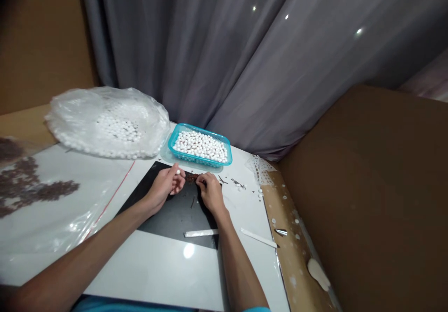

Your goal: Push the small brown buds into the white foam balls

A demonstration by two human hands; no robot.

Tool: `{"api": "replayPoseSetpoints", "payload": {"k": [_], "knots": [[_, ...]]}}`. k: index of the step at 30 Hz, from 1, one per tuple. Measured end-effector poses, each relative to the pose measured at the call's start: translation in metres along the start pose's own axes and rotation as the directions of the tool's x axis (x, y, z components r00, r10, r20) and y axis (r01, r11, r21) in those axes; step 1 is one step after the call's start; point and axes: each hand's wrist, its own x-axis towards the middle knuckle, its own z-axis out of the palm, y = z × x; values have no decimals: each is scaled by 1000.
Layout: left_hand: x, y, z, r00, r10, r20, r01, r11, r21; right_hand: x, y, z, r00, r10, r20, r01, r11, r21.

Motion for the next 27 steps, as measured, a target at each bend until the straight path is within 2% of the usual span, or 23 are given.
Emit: {"api": "replayPoseSetpoints", "payload": {"k": [3, 6, 10, 12, 15, 19, 27], "knots": [[-2, 3, 0, 996, -46, 74, 45, 999, 15, -3, -5, -5, 1000, 29, -13, -28, 997, 74], [-4, 4, 3, 987, -83, 139, 81, 997, 16, -8, -15, -12, 997, 73, -19, -67, 973, 219], [-6, -1, 8, 974, -146, 172, 132, 987, 92, -15, -34, -15, 995, 92, 44, -103, 885, 454], [-7, -4, 9, 971, -160, 177, 138, 982, 130, -16, -41, -13, 995, 85, 48, -97, 851, 516], [-7, -8, 8, 971, -155, 183, 123, 977, 176, -16, -45, -9, 995, 96, 31, -97, 835, 542], [-6, -12, 6, 975, -154, 157, 114, 964, 241, -16, -44, -6, 990, 104, 95, -140, 796, 589], [-6, -11, 10, 979, -159, 125, 124, 961, 246, -15, -45, -5, 987, 109, 120, -159, 777, 609]]}}
